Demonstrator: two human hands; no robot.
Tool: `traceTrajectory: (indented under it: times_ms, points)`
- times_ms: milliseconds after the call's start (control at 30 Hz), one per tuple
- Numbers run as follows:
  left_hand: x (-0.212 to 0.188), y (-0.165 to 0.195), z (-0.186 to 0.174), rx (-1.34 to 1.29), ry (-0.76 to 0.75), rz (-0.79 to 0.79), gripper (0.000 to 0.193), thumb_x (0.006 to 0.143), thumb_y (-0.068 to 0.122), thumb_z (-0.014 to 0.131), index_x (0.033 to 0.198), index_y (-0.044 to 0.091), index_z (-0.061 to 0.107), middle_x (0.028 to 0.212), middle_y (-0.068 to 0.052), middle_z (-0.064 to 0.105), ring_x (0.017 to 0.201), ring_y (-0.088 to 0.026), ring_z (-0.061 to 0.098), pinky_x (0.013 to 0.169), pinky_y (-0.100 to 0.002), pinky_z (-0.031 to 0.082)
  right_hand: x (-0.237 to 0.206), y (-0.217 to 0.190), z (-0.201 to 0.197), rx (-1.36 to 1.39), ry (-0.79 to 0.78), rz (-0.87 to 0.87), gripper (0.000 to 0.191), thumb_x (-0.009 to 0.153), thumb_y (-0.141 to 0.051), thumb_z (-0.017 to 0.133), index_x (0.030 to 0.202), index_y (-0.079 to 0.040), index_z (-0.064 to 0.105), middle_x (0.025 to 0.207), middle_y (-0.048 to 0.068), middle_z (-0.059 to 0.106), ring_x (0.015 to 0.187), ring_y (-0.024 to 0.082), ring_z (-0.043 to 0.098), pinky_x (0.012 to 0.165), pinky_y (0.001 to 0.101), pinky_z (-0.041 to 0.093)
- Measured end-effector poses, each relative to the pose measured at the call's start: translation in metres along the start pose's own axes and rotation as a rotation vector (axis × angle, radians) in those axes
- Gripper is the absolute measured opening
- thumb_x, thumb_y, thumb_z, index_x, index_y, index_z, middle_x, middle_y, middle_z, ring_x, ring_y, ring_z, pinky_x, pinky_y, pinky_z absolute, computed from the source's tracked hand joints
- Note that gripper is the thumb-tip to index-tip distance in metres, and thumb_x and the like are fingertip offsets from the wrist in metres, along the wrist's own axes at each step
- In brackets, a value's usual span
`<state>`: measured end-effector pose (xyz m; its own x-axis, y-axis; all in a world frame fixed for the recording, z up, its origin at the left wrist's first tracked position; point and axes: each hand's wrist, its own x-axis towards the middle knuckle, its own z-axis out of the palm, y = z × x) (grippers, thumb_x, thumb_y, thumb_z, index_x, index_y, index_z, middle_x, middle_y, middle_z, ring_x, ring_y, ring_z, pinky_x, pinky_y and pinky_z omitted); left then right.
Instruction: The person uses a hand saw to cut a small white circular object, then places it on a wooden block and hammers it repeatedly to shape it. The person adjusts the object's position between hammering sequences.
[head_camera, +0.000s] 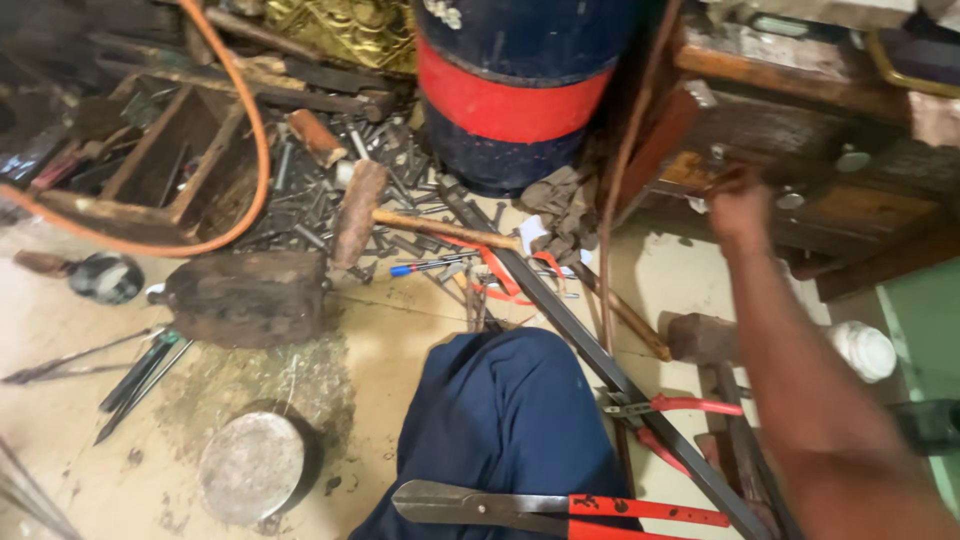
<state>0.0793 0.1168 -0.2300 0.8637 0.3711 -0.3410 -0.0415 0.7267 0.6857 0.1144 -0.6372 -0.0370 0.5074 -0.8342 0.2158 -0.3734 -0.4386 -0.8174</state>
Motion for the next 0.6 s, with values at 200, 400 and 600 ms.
traceTrajectory:
  times_ms: [200,400,600]
  points:
    - [-0.046,0.067,-0.02,-0.149,-0.06,0.076,0.058,0.108,0.05,0.04,0.145,0.007,0.054,0.138,-0.02,0.06,0.127,-0.043,0.057,0.108,-0.059,0.047,-0.094,-0.009,0.001,0.016,-0.106,-0.471,0.041,0.1,0.006,0.07,0.139,0.008,0.06,0.135,0.018,0.067,0.118,0.018,0.066,0.102,0.0332,0.054]
    - [-0.07,0.08,-0.066,-0.08,-0.112,0.08,0.065,0.105,0.057,0.038,0.146,0.007,0.05,0.132,-0.024,0.062,0.123,-0.05,0.059,0.096,-0.056,0.05,-0.284,-0.088,0.062,-0.125,-0.779,-0.54,0.036,0.094,-0.019,0.073,0.127,-0.004,0.069,0.117,0.014,0.075,0.111,0.027,0.072,0.095,0.0396,0.055]
    - [-0.078,0.078,-0.043,-0.174,-0.025,0.052,0.059,0.104,0.047,0.046,0.148,0.007,0.046,0.13,-0.022,0.062,0.12,-0.047,0.062,0.096,-0.053,0.054,-0.394,-0.103,0.113,-0.497,-1.493,-1.015,0.079,0.078,-0.044,0.081,0.147,-0.014,0.057,0.123,0.013,0.067,0.111,0.033,0.062,0.097,0.0424,0.05]
